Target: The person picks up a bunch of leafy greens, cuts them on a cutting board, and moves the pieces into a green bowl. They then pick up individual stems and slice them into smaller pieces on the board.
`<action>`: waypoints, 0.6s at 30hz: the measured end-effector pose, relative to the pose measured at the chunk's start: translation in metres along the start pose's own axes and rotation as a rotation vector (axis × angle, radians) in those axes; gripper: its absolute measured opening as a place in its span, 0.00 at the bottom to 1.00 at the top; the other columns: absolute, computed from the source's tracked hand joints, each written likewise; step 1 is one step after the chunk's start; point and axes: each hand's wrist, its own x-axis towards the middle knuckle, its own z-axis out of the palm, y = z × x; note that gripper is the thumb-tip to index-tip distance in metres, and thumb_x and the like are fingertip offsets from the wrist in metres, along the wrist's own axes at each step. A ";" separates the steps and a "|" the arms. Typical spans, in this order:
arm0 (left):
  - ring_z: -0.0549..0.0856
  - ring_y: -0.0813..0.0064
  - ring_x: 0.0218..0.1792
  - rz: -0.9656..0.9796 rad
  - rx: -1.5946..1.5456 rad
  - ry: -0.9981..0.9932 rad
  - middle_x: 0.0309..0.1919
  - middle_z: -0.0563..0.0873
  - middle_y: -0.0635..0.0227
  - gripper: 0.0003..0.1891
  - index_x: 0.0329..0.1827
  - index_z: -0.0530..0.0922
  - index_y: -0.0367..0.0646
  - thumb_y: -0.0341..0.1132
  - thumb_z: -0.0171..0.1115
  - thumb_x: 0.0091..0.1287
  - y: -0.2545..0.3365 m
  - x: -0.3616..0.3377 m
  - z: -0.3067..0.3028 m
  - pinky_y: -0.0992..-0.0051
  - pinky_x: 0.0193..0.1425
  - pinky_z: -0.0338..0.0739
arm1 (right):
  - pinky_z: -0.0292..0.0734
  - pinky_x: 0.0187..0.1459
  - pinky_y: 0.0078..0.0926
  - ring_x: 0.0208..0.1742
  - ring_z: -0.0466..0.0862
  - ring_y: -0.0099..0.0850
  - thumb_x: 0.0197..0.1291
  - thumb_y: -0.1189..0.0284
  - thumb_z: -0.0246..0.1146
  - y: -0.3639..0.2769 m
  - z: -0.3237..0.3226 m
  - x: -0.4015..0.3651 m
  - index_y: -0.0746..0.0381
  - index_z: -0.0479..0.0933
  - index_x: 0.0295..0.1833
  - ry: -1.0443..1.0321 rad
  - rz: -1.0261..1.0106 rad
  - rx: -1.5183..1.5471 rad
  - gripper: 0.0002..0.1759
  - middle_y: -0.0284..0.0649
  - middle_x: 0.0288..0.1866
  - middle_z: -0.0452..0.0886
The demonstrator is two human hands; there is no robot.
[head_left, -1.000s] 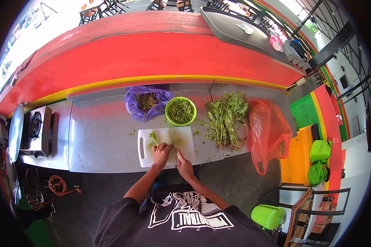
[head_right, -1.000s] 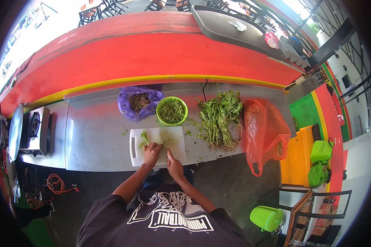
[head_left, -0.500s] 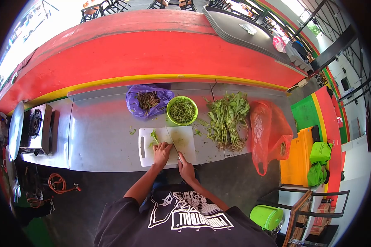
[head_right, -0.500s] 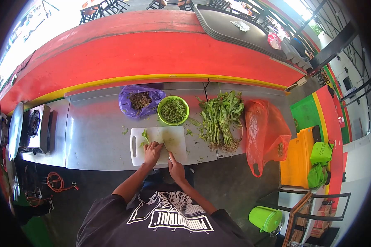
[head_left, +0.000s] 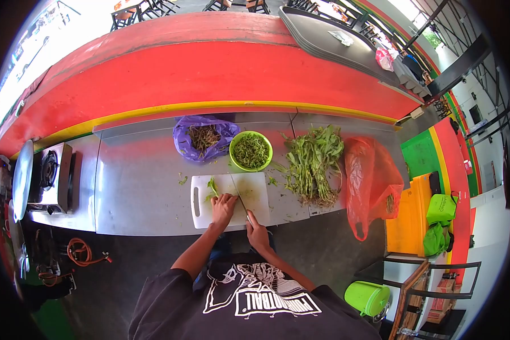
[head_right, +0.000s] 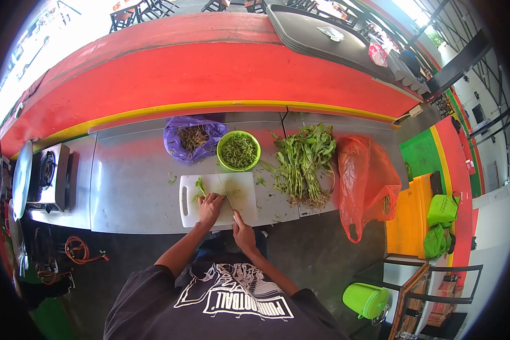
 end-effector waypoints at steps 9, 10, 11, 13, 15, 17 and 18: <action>0.82 0.69 0.46 0.009 0.038 -0.037 0.38 0.85 0.73 0.10 0.50 0.86 0.52 0.35 0.63 0.68 0.004 -0.003 -0.005 0.60 0.53 0.66 | 0.81 0.47 0.53 0.49 0.84 0.60 0.73 0.68 0.58 -0.014 0.002 0.028 0.53 0.70 0.75 -0.077 0.105 -0.091 0.26 0.61 0.49 0.84; 0.82 0.69 0.46 0.012 0.039 -0.037 0.38 0.85 0.73 0.10 0.50 0.86 0.52 0.35 0.63 0.68 0.003 -0.003 -0.003 0.60 0.53 0.66 | 0.81 0.47 0.53 0.49 0.84 0.60 0.73 0.67 0.58 -0.016 0.002 0.030 0.52 0.69 0.75 -0.104 0.136 -0.112 0.26 0.60 0.50 0.84; 0.82 0.69 0.46 0.003 0.027 -0.025 0.38 0.84 0.73 0.09 0.50 0.86 0.52 0.35 0.63 0.68 0.002 -0.002 0.000 0.60 0.53 0.66 | 0.81 0.47 0.53 0.49 0.84 0.60 0.73 0.67 0.58 -0.017 0.001 0.030 0.52 0.69 0.75 -0.103 0.134 -0.111 0.26 0.60 0.50 0.84; 0.82 0.69 0.46 -0.011 0.018 -0.008 0.38 0.84 0.73 0.09 0.49 0.86 0.52 0.36 0.63 0.69 0.000 0.001 0.001 0.60 0.53 0.66 | 0.81 0.47 0.53 0.50 0.84 0.60 0.74 0.68 0.57 -0.011 0.000 0.025 0.52 0.69 0.75 -0.100 0.120 -0.006 0.25 0.59 0.51 0.85; 0.82 0.69 0.46 -0.021 0.017 -0.011 0.38 0.85 0.73 0.09 0.49 0.86 0.53 0.36 0.64 0.69 0.002 0.003 0.002 0.60 0.53 0.66 | 0.81 0.44 0.54 0.45 0.84 0.60 0.74 0.66 0.57 -0.004 0.004 0.016 0.50 0.68 0.75 -0.022 0.016 -0.008 0.26 0.59 0.47 0.85; 0.82 0.69 0.46 -0.026 0.001 -0.028 0.39 0.85 0.73 0.09 0.49 0.86 0.52 0.36 0.64 0.68 0.003 0.004 -0.001 0.60 0.54 0.66 | 0.82 0.42 0.55 0.41 0.85 0.61 0.74 0.65 0.57 0.007 0.006 0.009 0.49 0.67 0.76 0.057 -0.084 -0.011 0.27 0.59 0.42 0.86; 0.82 0.69 0.46 -0.028 -0.010 -0.044 0.39 0.85 0.73 0.09 0.49 0.86 0.52 0.36 0.64 0.68 0.002 0.003 -0.002 0.60 0.54 0.66 | 0.81 0.43 0.54 0.44 0.85 0.61 0.74 0.66 0.57 0.006 0.003 0.006 0.51 0.68 0.75 0.022 -0.044 -0.020 0.26 0.59 0.44 0.86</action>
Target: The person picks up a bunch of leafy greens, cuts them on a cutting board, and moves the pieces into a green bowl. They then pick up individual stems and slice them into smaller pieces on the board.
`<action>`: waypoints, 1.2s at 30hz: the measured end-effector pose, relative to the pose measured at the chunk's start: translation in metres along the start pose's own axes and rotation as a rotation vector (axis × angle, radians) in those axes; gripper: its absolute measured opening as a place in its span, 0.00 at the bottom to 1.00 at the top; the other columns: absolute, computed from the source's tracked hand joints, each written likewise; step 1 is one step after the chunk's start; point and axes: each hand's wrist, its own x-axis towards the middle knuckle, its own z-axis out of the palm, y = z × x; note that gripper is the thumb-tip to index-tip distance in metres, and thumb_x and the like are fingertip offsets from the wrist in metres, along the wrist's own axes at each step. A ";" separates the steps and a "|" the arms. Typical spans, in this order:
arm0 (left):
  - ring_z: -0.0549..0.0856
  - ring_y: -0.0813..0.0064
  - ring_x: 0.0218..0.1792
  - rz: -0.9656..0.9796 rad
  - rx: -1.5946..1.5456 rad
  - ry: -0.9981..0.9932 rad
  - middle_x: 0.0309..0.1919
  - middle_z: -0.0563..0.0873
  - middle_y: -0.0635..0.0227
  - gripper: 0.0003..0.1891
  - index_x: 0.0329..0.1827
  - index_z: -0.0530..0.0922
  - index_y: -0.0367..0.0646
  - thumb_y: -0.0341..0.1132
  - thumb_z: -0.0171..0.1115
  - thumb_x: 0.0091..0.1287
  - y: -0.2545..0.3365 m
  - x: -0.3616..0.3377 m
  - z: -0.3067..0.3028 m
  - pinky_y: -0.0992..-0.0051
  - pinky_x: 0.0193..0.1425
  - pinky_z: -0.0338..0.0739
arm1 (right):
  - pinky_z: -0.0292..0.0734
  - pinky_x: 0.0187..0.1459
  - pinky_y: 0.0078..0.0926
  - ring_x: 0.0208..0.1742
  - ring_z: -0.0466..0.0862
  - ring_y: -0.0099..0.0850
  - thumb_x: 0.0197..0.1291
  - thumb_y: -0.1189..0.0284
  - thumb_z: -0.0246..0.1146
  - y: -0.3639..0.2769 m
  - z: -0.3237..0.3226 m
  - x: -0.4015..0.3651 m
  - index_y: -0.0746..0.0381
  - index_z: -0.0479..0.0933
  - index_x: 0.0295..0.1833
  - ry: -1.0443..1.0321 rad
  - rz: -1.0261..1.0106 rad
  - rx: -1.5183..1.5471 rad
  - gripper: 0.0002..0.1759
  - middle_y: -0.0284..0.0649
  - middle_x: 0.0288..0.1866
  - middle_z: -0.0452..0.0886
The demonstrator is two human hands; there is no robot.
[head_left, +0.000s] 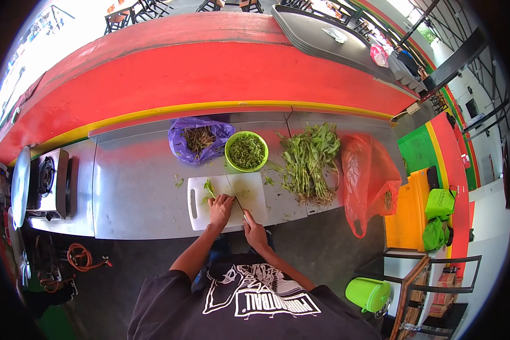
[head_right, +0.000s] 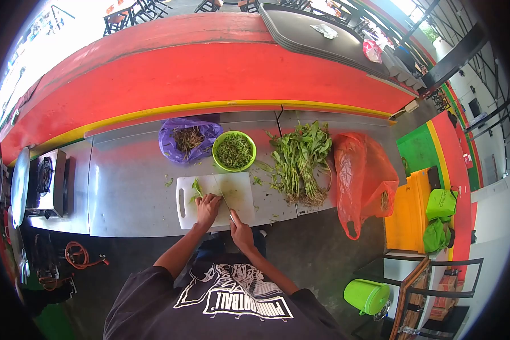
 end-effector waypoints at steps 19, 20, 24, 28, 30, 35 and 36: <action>0.82 0.68 0.46 0.007 0.018 -0.005 0.40 0.84 0.73 0.08 0.48 0.85 0.51 0.37 0.63 0.70 -0.001 -0.003 0.003 0.60 0.55 0.66 | 0.80 0.40 0.54 0.40 0.85 0.60 0.73 0.65 0.59 0.000 -0.002 0.002 0.52 0.68 0.75 -0.019 -0.013 -0.038 0.27 0.59 0.38 0.86; 0.82 0.68 0.46 0.010 0.027 -0.004 0.40 0.84 0.73 0.08 0.48 0.85 0.51 0.37 0.63 0.70 -0.001 -0.005 0.003 0.60 0.55 0.66 | 0.80 0.40 0.54 0.40 0.85 0.60 0.73 0.65 0.59 -0.002 -0.002 0.004 0.52 0.68 0.75 -0.017 -0.012 -0.037 0.27 0.59 0.38 0.86; 0.82 0.68 0.47 0.013 0.026 -0.002 0.40 0.84 0.72 0.08 0.48 0.85 0.50 0.37 0.63 0.70 0.003 -0.006 0.001 0.60 0.55 0.66 | 0.80 0.40 0.54 0.40 0.85 0.60 0.73 0.65 0.58 -0.018 -0.009 0.022 0.50 0.68 0.75 -0.108 0.123 -0.103 0.26 0.59 0.38 0.85; 0.82 0.68 0.47 0.000 0.039 0.016 0.41 0.85 0.72 0.08 0.48 0.85 0.50 0.37 0.62 0.70 0.003 -0.002 0.001 0.60 0.55 0.66 | 0.80 0.42 0.54 0.42 0.85 0.61 0.73 0.66 0.58 -0.014 -0.003 0.017 0.50 0.68 0.75 -0.059 0.083 0.003 0.26 0.59 0.40 0.86; 0.82 0.68 0.47 -0.026 0.023 -0.011 0.41 0.85 0.72 0.08 0.48 0.85 0.50 0.37 0.62 0.70 0.003 0.001 0.002 0.59 0.55 0.65 | 0.80 0.43 0.54 0.43 0.85 0.61 0.73 0.66 0.58 -0.005 -0.001 0.008 0.50 0.68 0.75 -0.046 0.050 -0.002 0.26 0.60 0.41 0.85; 0.82 0.68 0.46 -0.020 0.019 0.001 0.41 0.85 0.72 0.08 0.49 0.85 0.51 0.36 0.63 0.70 0.003 -0.002 0.002 0.59 0.55 0.65 | 0.80 0.45 0.55 0.45 0.84 0.62 0.73 0.66 0.58 0.002 -0.004 -0.004 0.51 0.69 0.75 0.005 -0.026 -0.046 0.26 0.61 0.43 0.85; 0.82 0.68 0.46 -0.013 0.030 -0.008 0.40 0.85 0.72 0.08 0.49 0.85 0.51 0.36 0.63 0.70 0.003 -0.003 0.002 0.59 0.55 0.65 | 0.80 0.46 0.55 0.46 0.84 0.62 0.74 0.66 0.58 -0.002 -0.006 0.000 0.51 0.69 0.75 -0.060 0.037 -0.060 0.26 0.61 0.44 0.85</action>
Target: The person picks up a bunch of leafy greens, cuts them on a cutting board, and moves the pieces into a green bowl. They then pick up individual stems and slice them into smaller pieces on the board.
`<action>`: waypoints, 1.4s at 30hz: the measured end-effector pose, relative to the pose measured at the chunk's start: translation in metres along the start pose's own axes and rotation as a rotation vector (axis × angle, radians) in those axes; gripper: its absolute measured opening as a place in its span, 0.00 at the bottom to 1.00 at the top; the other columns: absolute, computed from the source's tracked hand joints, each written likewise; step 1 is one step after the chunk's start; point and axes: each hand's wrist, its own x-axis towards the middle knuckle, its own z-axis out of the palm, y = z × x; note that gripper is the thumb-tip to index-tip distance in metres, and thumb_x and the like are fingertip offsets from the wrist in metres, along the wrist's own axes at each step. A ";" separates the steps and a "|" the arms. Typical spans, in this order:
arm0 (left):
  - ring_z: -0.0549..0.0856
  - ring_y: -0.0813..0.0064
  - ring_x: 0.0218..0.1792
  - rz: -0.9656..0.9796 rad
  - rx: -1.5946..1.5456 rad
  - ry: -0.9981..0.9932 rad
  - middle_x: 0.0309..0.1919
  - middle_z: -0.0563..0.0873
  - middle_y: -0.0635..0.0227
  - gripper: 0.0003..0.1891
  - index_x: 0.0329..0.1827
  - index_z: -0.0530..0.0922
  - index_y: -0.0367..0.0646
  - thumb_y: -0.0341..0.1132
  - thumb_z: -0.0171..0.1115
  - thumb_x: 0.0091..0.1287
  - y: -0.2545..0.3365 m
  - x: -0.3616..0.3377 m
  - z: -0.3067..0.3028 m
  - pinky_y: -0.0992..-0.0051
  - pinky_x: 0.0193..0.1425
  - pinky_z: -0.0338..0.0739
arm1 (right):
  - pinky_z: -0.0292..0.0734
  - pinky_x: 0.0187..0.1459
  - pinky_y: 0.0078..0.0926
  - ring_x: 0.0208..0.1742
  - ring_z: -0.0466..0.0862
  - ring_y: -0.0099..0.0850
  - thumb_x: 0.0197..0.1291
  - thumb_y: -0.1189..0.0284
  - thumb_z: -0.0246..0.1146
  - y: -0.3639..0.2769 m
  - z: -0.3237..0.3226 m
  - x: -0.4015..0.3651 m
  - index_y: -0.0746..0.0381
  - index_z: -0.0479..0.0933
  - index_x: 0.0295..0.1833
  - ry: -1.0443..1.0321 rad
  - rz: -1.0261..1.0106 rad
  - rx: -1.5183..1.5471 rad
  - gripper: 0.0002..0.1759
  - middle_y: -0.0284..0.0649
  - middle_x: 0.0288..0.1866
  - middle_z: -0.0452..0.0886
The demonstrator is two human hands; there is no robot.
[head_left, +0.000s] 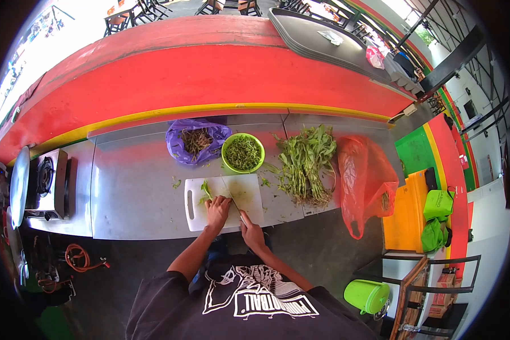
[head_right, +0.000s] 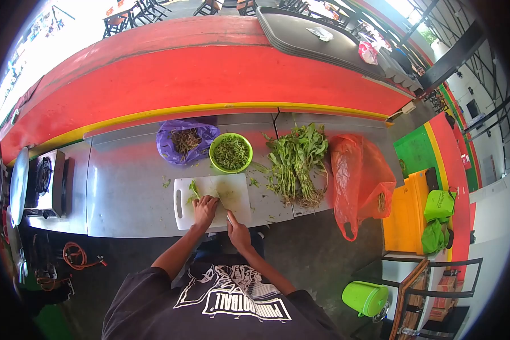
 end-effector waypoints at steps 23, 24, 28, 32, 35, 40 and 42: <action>0.82 0.70 0.47 -0.010 0.008 0.058 0.40 0.85 0.74 0.08 0.47 0.86 0.51 0.37 0.63 0.68 -0.004 -0.004 0.007 0.60 0.55 0.66 | 0.81 0.45 0.54 0.46 0.84 0.61 0.75 0.65 0.57 -0.016 -0.007 0.010 0.50 0.67 0.77 -0.108 0.090 0.046 0.26 0.63 0.44 0.85; 0.81 0.70 0.47 -0.018 0.009 0.064 0.40 0.85 0.74 0.08 0.47 0.86 0.51 0.37 0.62 0.69 -0.005 -0.004 0.008 0.60 0.56 0.66 | 0.81 0.46 0.54 0.47 0.84 0.62 0.75 0.65 0.57 -0.014 -0.008 0.003 0.50 0.67 0.77 -0.060 0.038 0.066 0.26 0.63 0.45 0.85; 0.81 0.71 0.48 -0.020 0.036 0.083 0.41 0.84 0.74 0.09 0.48 0.86 0.52 0.37 0.61 0.69 -0.004 -0.008 0.006 0.60 0.57 0.66 | 0.80 0.49 0.53 0.53 0.82 0.62 0.75 0.65 0.57 -0.012 -0.006 -0.004 0.50 0.67 0.76 -0.024 0.023 0.067 0.26 0.62 0.49 0.84; 0.81 0.72 0.48 0.021 0.082 0.026 0.42 0.83 0.76 0.10 0.49 0.86 0.54 0.36 0.63 0.66 -0.002 -0.017 -0.004 0.61 0.56 0.66 | 0.80 0.50 0.54 0.53 0.82 0.62 0.75 0.65 0.57 -0.021 -0.008 0.016 0.50 0.67 0.76 -0.135 0.137 0.013 0.26 0.62 0.50 0.84; 0.81 0.72 0.49 0.024 0.077 0.026 0.42 0.82 0.75 0.11 0.50 0.86 0.54 0.37 0.61 0.68 -0.003 -0.016 0.002 0.61 0.57 0.66 | 0.80 0.50 0.53 0.53 0.83 0.62 0.75 0.65 0.57 -0.025 -0.010 0.024 0.51 0.67 0.76 -0.152 0.149 -0.012 0.26 0.62 0.50 0.85; 0.81 0.73 0.49 -0.044 0.041 0.049 0.42 0.83 0.75 0.12 0.50 0.87 0.54 0.36 0.60 0.67 -0.004 -0.011 0.006 0.61 0.57 0.66 | 0.80 0.50 0.54 0.52 0.83 0.62 0.74 0.65 0.57 -0.013 -0.005 0.004 0.51 0.67 0.77 0.007 -0.072 0.020 0.27 0.62 0.49 0.85; 0.81 0.73 0.49 -0.019 0.043 0.047 0.42 0.83 0.75 0.11 0.48 0.87 0.54 0.36 0.60 0.66 -0.003 -0.011 0.005 0.61 0.57 0.66 | 0.80 0.49 0.54 0.52 0.83 0.62 0.74 0.65 0.57 -0.008 -0.003 0.002 0.50 0.67 0.77 0.006 -0.073 0.005 0.27 0.63 0.48 0.85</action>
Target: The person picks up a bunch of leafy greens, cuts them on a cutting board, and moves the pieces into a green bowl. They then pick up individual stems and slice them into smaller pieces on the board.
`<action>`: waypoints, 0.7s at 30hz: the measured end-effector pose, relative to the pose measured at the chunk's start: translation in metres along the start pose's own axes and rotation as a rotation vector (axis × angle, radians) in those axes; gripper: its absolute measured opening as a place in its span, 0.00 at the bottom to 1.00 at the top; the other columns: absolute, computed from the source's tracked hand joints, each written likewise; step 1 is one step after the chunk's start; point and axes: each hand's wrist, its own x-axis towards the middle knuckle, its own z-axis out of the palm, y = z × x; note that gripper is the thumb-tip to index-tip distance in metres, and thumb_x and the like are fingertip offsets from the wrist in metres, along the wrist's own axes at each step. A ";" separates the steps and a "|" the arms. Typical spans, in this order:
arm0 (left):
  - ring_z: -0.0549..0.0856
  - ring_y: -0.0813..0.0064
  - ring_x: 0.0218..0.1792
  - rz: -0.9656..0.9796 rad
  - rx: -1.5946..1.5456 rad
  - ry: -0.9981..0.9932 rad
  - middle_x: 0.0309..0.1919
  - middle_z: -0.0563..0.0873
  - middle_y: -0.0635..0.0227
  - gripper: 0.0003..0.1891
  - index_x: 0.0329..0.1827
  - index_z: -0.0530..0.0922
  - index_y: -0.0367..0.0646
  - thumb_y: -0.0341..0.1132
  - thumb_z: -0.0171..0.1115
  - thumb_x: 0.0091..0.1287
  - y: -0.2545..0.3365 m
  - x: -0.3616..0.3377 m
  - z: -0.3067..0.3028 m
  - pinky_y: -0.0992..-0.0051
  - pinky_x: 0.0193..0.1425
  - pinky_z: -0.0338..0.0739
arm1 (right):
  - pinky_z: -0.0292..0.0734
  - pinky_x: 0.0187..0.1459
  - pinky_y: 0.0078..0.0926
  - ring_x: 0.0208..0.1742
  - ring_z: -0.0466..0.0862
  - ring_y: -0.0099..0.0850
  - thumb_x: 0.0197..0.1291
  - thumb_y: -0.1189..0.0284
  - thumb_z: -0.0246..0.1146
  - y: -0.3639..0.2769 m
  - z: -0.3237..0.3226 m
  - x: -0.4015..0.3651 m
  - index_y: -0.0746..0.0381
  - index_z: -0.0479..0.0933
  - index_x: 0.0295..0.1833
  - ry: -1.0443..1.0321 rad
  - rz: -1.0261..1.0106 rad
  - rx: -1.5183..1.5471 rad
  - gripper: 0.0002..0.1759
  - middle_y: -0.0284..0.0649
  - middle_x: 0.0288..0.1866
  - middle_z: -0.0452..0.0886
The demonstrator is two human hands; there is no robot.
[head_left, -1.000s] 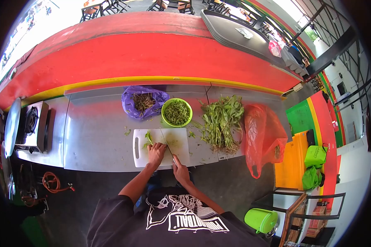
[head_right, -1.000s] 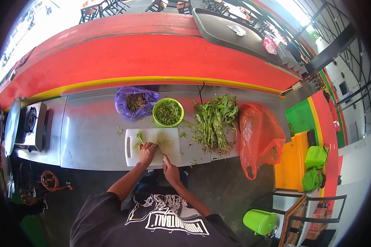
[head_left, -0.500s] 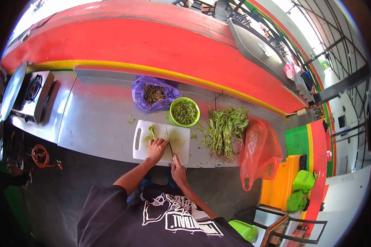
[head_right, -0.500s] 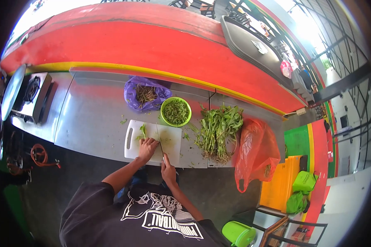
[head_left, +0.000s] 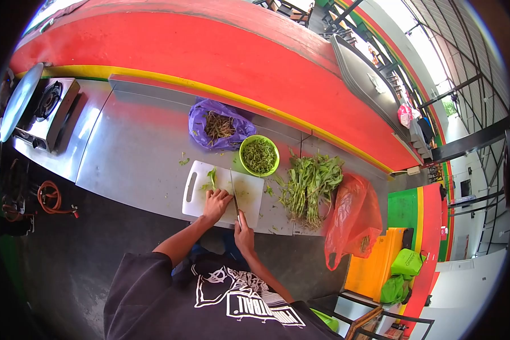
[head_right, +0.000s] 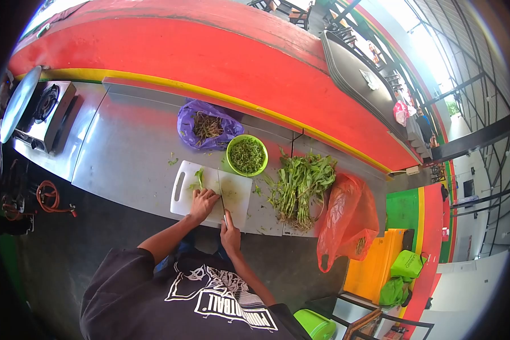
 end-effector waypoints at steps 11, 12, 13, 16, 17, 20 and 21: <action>0.82 0.71 0.49 -0.023 0.010 0.026 0.43 0.84 0.74 0.10 0.47 0.87 0.53 0.36 0.60 0.66 -0.001 0.006 0.004 0.61 0.56 0.67 | 0.79 0.46 0.56 0.48 0.84 0.62 0.75 0.63 0.56 -0.013 -0.008 0.019 0.47 0.66 0.77 -0.132 0.181 -0.012 0.27 0.62 0.45 0.85; 0.82 0.70 0.49 -0.039 -0.005 0.028 0.43 0.84 0.74 0.10 0.47 0.87 0.53 0.35 0.60 0.67 0.000 0.008 0.005 0.61 0.56 0.67 | 0.79 0.45 0.56 0.47 0.84 0.62 0.75 0.63 0.56 -0.009 -0.007 0.013 0.47 0.66 0.77 -0.107 0.133 0.001 0.27 0.63 0.44 0.85; 0.82 0.70 0.49 -0.036 -0.006 0.029 0.43 0.84 0.74 0.10 0.47 0.87 0.53 0.35 0.60 0.67 -0.001 0.008 0.005 0.61 0.56 0.67 | 0.79 0.44 0.57 0.46 0.84 0.62 0.75 0.63 0.56 -0.003 -0.006 0.011 0.47 0.66 0.77 -0.082 0.087 0.012 0.27 0.63 0.44 0.85; 0.82 0.70 0.49 0.041 -0.017 0.000 0.43 0.84 0.73 0.11 0.48 0.86 0.53 0.35 0.60 0.67 -0.003 0.003 -0.002 0.60 0.56 0.67 | 0.79 0.42 0.57 0.44 0.84 0.61 0.75 0.64 0.56 0.009 -0.004 0.011 0.47 0.66 0.77 -0.126 0.096 -0.058 0.27 0.62 0.42 0.85; 0.82 0.70 0.49 0.048 -0.009 -0.019 0.43 0.84 0.72 0.11 0.49 0.86 0.53 0.35 0.59 0.67 -0.003 -0.001 -0.006 0.60 0.56 0.67 | 0.79 0.42 0.57 0.44 0.84 0.61 0.75 0.64 0.56 0.011 0.000 0.011 0.47 0.66 0.77 -0.117 0.104 -0.050 0.27 0.62 0.42 0.85; 0.82 0.69 0.49 0.053 0.004 -0.023 0.43 0.84 0.72 0.12 0.49 0.86 0.54 0.35 0.60 0.66 -0.001 -0.002 -0.005 0.60 0.56 0.67 | 0.81 0.41 0.57 0.40 0.86 0.61 0.74 0.61 0.57 0.009 -0.001 0.029 0.43 0.66 0.78 -0.127 0.099 -0.148 0.28 0.59 0.38 0.86; 0.82 0.69 0.48 0.031 0.010 -0.014 0.43 0.84 0.72 0.12 0.50 0.86 0.54 0.34 0.60 0.66 0.000 0.001 -0.005 0.60 0.55 0.67 | 0.80 0.41 0.57 0.41 0.85 0.60 0.74 0.63 0.57 0.006 -0.002 0.031 0.45 0.66 0.77 -0.129 0.101 -0.137 0.27 0.60 0.39 0.86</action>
